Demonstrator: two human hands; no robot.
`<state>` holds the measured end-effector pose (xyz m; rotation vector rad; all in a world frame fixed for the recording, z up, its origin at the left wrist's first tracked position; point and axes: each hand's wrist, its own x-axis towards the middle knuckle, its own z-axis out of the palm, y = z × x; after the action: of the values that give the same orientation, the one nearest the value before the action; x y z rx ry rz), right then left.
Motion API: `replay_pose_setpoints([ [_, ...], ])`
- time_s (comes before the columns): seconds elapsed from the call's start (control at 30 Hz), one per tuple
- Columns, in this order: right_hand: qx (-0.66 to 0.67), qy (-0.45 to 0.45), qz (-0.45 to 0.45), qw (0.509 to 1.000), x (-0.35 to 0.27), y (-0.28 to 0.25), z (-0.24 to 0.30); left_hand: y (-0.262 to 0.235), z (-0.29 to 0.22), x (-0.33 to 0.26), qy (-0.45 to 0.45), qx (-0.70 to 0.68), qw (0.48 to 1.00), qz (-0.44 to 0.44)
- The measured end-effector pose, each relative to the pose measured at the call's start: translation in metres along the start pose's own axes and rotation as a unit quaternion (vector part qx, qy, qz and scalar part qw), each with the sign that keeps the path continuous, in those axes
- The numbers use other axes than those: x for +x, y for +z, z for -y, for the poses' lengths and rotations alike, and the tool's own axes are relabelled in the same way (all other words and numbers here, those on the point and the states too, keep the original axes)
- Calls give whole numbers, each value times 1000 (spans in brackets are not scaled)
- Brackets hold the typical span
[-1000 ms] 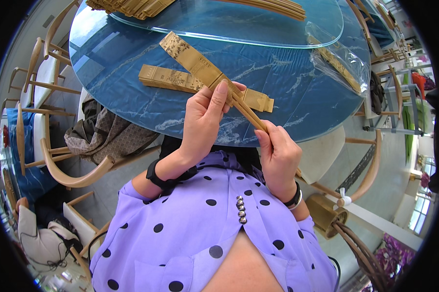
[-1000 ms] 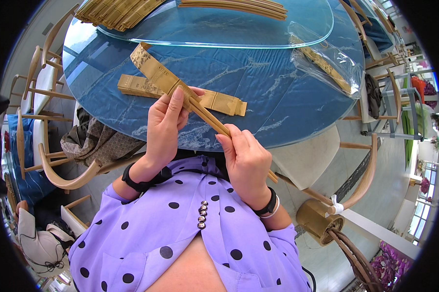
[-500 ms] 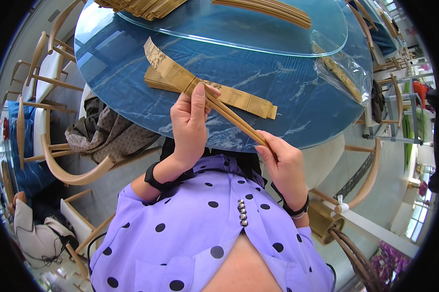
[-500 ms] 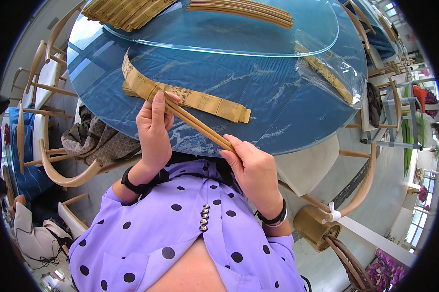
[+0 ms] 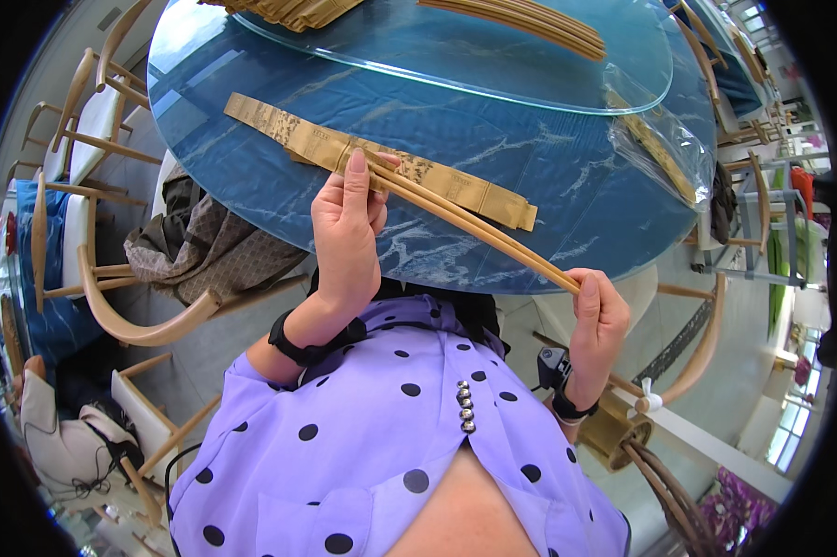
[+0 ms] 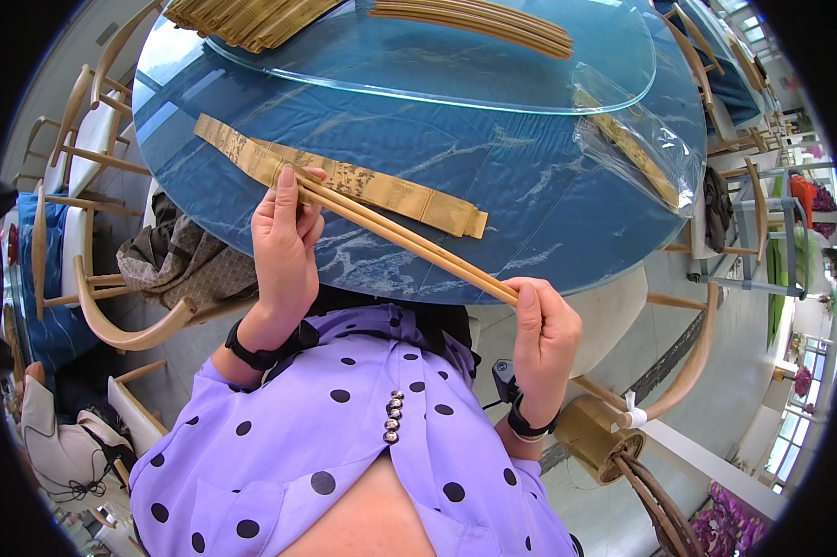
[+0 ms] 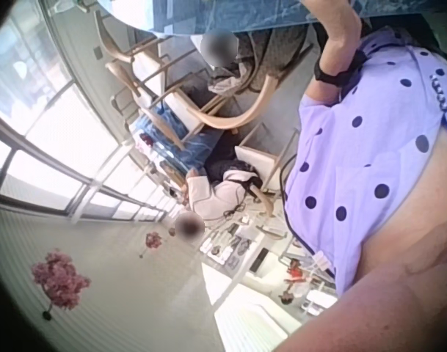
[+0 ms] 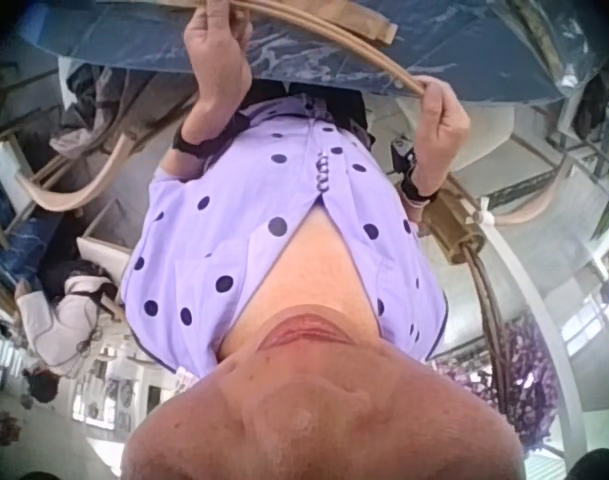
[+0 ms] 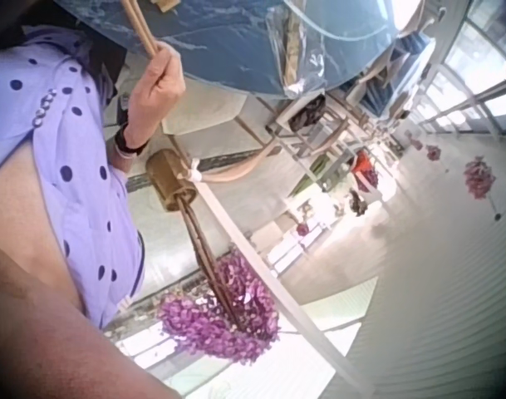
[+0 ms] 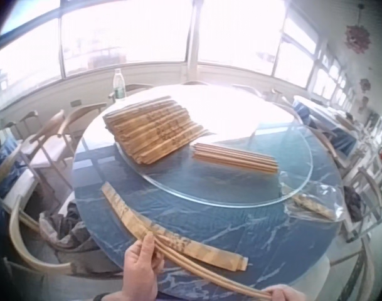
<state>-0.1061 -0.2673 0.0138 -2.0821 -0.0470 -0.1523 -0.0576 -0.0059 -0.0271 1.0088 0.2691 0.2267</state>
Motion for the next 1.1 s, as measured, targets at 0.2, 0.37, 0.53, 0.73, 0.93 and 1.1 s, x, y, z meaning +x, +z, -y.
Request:
replay_pose_setpoints([
  [0.2, -21, -22, 76, 997, -6, -3, -16, -4, -9, 4, 28, 29, 998, 39],
  [0.37, -78, -101, 75, 989, -7, 0, -11, -3, -3, 3, 15, 43, 998, 54],
  [0.53, -95, -116, 78, 986, -7, 3, -8, -2, -3, 3, -24, -2, 998, 56],
  [0.73, -95, -111, 72, 987, -9, 2, -13, -1, -4, 0, 3, 54, 997, 51],
  [0.93, -103, -123, 55, 985, -9, 2, -14, -1, 1, -4, -28, 44, 996, 78],
  [1.1, -108, -121, 66, 985, -8, -4, -10, -1, 0, -2, -4, 26, 997, 69],
])
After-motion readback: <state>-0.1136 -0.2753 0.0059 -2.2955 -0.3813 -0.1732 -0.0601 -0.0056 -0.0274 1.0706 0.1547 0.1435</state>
